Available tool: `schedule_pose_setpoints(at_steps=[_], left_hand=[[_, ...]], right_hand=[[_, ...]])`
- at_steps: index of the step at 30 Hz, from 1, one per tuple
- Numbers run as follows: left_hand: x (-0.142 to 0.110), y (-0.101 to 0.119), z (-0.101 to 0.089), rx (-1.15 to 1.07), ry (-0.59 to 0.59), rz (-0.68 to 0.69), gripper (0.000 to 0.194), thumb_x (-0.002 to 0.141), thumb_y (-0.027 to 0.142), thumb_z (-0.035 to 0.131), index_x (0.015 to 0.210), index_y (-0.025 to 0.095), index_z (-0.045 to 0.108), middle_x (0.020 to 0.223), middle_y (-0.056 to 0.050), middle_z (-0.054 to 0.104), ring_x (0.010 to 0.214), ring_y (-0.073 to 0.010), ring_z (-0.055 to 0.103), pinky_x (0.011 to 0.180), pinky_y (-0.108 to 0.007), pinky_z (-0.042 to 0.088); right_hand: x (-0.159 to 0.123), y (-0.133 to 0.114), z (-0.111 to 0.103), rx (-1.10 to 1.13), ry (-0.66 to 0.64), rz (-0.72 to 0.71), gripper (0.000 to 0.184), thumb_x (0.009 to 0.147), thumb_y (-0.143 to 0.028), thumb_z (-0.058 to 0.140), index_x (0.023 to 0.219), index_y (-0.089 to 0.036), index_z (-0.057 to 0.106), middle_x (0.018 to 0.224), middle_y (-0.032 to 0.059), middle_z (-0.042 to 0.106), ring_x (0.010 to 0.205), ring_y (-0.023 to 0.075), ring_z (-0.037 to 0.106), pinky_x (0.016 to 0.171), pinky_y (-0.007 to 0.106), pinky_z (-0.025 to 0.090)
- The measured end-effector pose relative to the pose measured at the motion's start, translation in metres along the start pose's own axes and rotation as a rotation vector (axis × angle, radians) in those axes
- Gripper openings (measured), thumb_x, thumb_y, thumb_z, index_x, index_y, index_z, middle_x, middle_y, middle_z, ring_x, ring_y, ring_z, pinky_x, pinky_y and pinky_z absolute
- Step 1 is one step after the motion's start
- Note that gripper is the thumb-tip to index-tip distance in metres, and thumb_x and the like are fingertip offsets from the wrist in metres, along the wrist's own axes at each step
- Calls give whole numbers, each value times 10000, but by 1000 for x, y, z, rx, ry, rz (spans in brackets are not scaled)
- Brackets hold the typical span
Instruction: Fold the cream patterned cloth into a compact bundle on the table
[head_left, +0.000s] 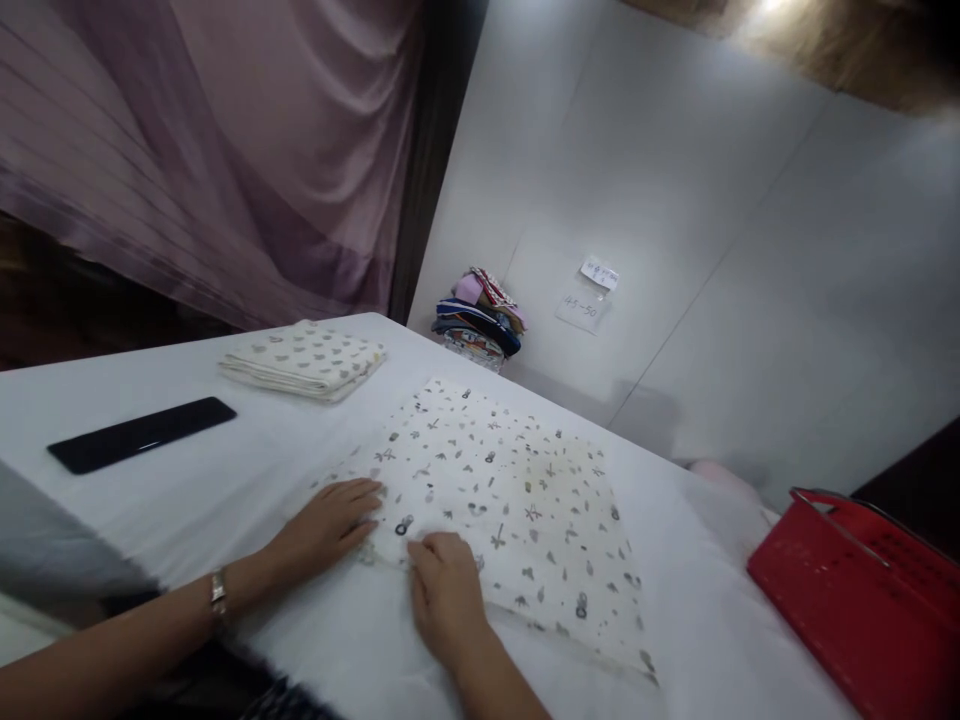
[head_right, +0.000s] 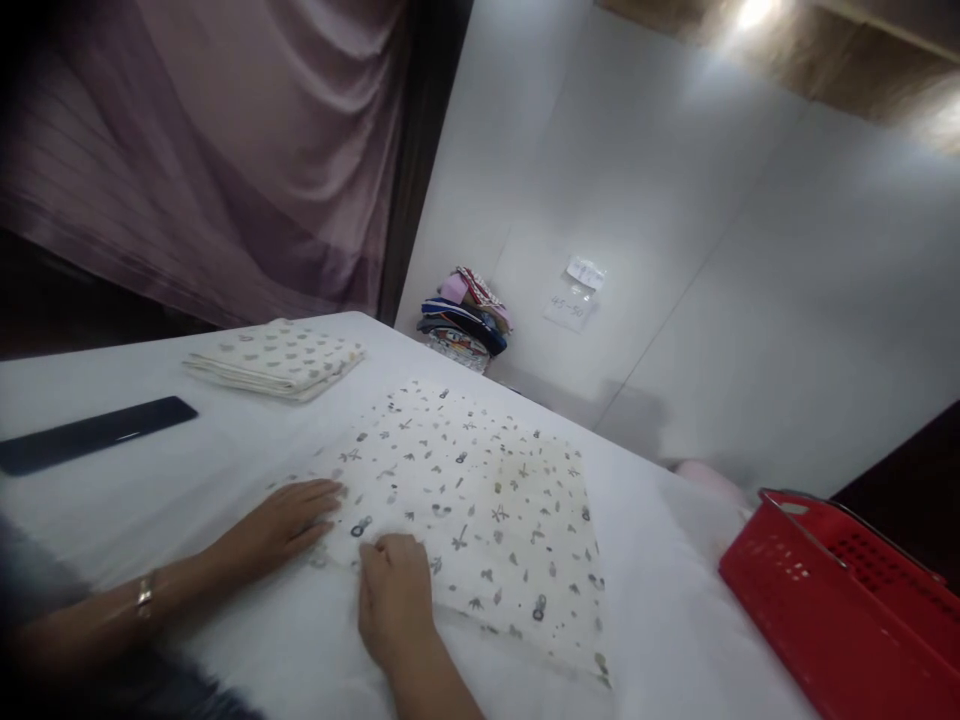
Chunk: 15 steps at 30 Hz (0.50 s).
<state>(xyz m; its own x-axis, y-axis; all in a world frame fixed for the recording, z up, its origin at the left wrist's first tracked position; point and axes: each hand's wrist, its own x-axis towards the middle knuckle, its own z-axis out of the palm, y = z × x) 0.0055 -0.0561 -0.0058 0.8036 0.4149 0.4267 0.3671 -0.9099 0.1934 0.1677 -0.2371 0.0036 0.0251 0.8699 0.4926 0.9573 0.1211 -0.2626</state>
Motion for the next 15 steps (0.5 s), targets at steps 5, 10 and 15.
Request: schedule_pose_setpoints(at_steps=[5,10,15], left_hand=[[5,0,-7,-36,-35,-37,353,846,474,456,1017,260,680,1177,-38,644,1112,-233,570,952,-379,441],[12,-3,-13,-100,2,-118,386,852,487,433,984,228,686,1213,-61,621,1112,-227,569,960,-358,443],[9,-12,2,-72,-81,-109,376,831,456,490,1080,232,661,1261,-81,587,1177,-269,523,994,-455,404]], right_hand=[[-5,3,-10,71,-85,14,286,739,-94,523,981,-220,609,932,47,582,869,201,514,744,324,419],[-11,7,-16,91,-43,42,297,737,-67,495,974,-210,602,956,67,592,880,219,529,747,363,443],[-19,10,-21,170,-51,38,321,749,-84,497,1007,-240,607,968,59,608,899,222,562,782,375,481]])
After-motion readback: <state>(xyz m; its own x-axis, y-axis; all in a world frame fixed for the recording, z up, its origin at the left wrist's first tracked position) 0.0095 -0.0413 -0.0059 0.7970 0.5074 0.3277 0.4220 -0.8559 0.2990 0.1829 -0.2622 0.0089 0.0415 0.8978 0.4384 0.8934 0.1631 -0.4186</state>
